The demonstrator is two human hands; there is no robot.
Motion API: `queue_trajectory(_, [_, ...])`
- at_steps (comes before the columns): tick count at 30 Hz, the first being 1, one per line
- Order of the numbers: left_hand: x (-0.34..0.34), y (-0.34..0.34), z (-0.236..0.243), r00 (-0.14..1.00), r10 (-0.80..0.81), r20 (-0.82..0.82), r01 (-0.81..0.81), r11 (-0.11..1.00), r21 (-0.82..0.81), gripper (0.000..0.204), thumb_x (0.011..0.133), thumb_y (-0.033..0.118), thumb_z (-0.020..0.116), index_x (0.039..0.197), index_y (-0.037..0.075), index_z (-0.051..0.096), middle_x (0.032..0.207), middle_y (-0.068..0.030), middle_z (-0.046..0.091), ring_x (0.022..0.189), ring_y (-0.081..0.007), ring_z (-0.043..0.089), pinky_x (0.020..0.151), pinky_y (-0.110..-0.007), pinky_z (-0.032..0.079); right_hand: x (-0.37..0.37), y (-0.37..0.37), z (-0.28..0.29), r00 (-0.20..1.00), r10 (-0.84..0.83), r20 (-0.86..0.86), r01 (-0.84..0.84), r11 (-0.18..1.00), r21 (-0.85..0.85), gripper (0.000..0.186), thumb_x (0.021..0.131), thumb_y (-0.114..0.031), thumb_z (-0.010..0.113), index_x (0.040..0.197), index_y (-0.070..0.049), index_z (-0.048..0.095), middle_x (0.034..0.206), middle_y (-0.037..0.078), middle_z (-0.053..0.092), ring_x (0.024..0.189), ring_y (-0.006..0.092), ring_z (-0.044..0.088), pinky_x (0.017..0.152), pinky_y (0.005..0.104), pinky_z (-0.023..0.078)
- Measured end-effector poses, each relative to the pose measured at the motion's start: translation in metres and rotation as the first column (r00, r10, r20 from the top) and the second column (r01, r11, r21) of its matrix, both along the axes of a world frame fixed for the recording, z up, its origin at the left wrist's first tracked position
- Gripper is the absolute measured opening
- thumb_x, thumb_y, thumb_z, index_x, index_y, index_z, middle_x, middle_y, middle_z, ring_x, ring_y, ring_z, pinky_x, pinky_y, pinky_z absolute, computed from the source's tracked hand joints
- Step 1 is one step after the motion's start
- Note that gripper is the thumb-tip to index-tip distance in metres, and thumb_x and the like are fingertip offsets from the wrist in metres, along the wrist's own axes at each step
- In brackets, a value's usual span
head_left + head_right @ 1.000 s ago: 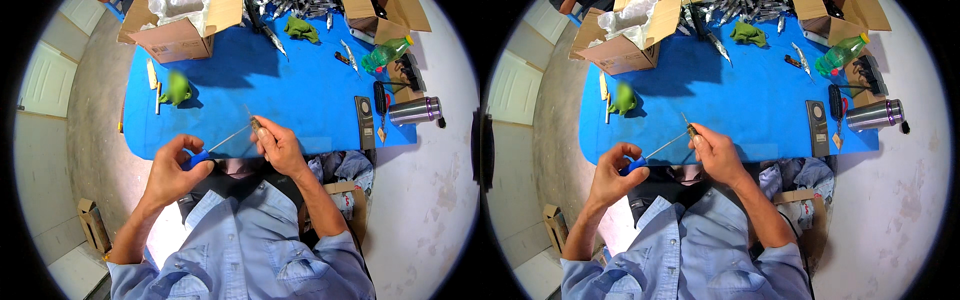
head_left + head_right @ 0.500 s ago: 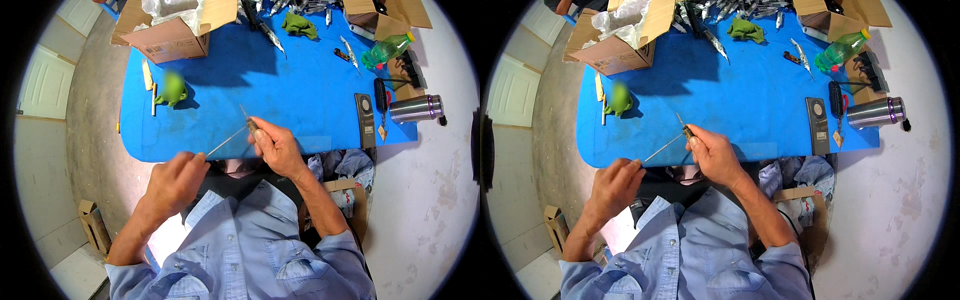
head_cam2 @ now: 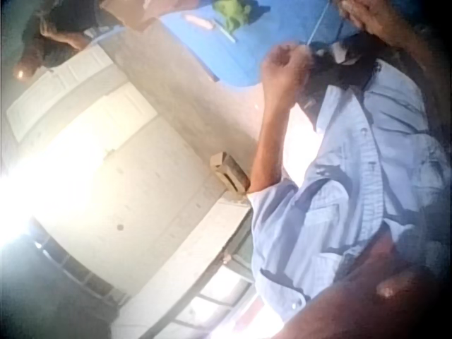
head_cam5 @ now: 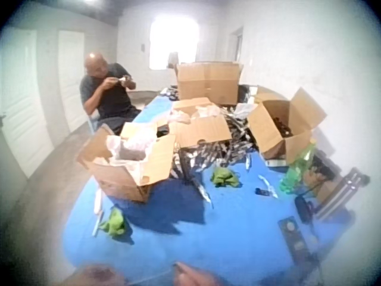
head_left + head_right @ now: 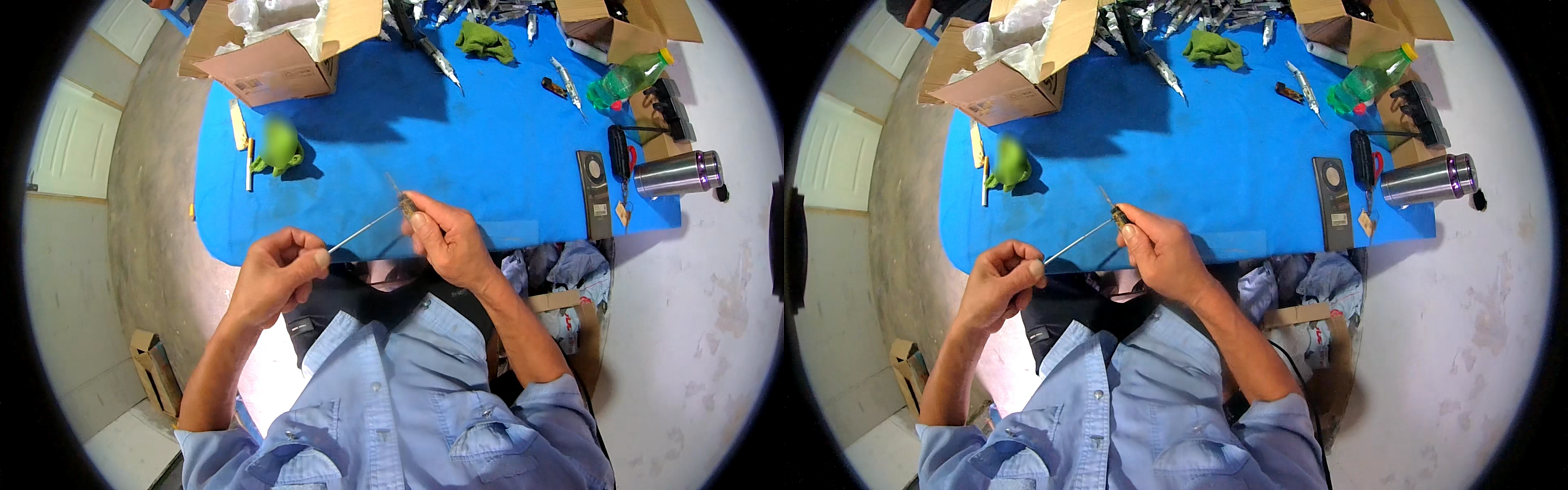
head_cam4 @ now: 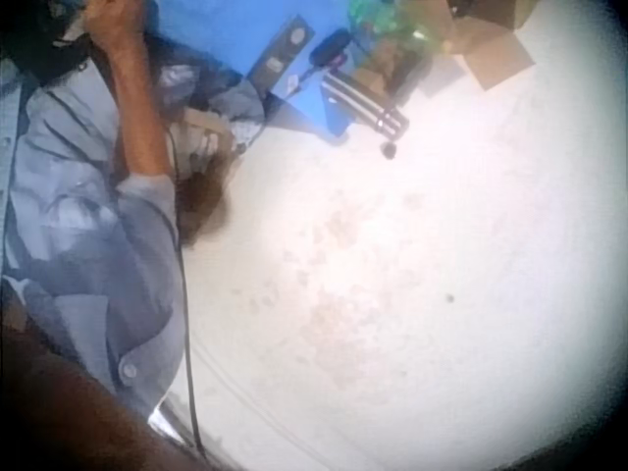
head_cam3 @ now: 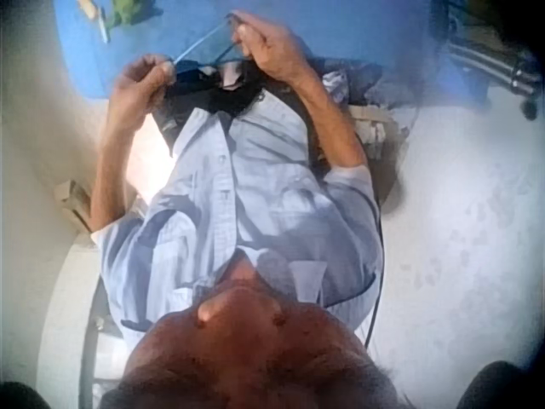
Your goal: The person uses a screwdriver to manipulate a small electronic component over a blue work surface. They repeatedly insert and remove the screwdriver from the component while holding it with the other hand. Cardboard boxes, tools, and a green cloth are visible on the table.
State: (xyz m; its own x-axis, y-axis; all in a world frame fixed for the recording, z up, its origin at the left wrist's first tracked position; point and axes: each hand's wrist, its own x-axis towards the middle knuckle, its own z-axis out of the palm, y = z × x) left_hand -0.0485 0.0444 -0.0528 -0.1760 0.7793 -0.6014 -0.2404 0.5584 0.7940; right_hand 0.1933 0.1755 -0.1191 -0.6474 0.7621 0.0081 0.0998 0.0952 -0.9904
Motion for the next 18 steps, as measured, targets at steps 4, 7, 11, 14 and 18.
queue_trajectory(4, [0.003, -0.004, -0.004, 0.844, -0.035, -0.535, 0.237, 0.92, 0.313, 0.023, 0.082, 0.008, 0.084, 0.094, 0.005, 0.065, 0.083, -0.0045, 0.066, 0.065, -0.0111, 0.062, 0.05, -0.024, 0.044, -0.002, -0.001, 0.001, 1.0, -0.015, 0.007, 0.015, 1.0, 0.005, 0.036, 0.105, -0.011, 0.054, 0.136, 0.006, 0.059, 0.084, 0.008, 0.069, 0.065, 0.0115, 0.061, 0.06, 0.0277, 0.052])
queue_trajectory(7, [0.003, -0.001, 0.008, 0.535, -0.033, -0.844, 0.522, 0.799, 0.299, 0.027, 0.077, 0.004, 0.084, 0.097, 0.002, 0.066, 0.088, -0.0092, 0.066, 0.073, -0.0175, 0.065, 0.059, -0.031, 0.053, -0.002, -0.001, 0.002, 1.0, -0.015, 0.016, 0.015, 1.0, 0.006, 0.036, 0.105, -0.011, 0.053, 0.136, 0.006, 0.058, 0.084, 0.008, 0.069, 0.065, 0.0116, 0.06, 0.06, 0.0278, 0.052])
queue_trajectory(11, [0.008, -0.008, 0.003, 0.108, 0.121, -0.987, 0.715, 0.68, 0.162, 0.028, 0.078, 0.003, 0.083, 0.1, 0.0, 0.066, 0.088, -0.0137, 0.065, 0.071, -0.0228, 0.065, 0.057, -0.035, 0.054, -0.002, 0.0, 0.005, 1.0, -0.009, 0.019, 0.008, 1.0, 0.005, 0.037, 0.105, -0.011, 0.054, 0.137, 0.006, 0.058, 0.084, 0.008, 0.068, 0.064, 0.0115, 0.06, 0.059, 0.0281, 0.051])
queue_trajectory(14, [0.015, -0.01, 0.002, -0.084, 0.188, -0.979, 0.773, 0.633, 0.056, 0.026, 0.08, 0.003, 0.081, 0.102, -0.001, 0.067, 0.089, -0.013, 0.065, 0.07, -0.0236, 0.065, 0.056, -0.035, 0.054, -0.002, -0.001, 0.001, 1.0, -0.01, 0.003, 0.01, 1.0, 0.001, 0.037, 0.104, -0.011, 0.054, 0.137, 0.006, 0.058, 0.084, 0.008, 0.068, 0.064, 0.0116, 0.06, 0.059, 0.0284, 0.051])
queue_trajectory(18, [0.013, -0.008, 0.002, -0.009, 0.094, -0.996, 0.765, 0.641, 0.053, 0.023, 0.083, 0.007, 0.078, 0.102, -0.003, 0.068, 0.087, -0.013, 0.065, 0.07, -0.0224, 0.066, 0.055, -0.034, 0.052, 0.0, 0.0, 0.0, 1.0, -0.005, 0.015, 0.005, 1.0, 0.019, 0.036, 0.105, -0.011, 0.054, 0.137, 0.006, 0.058, 0.084, 0.009, 0.068, 0.064, 0.0122, 0.061, 0.059, 0.0285, 0.051])
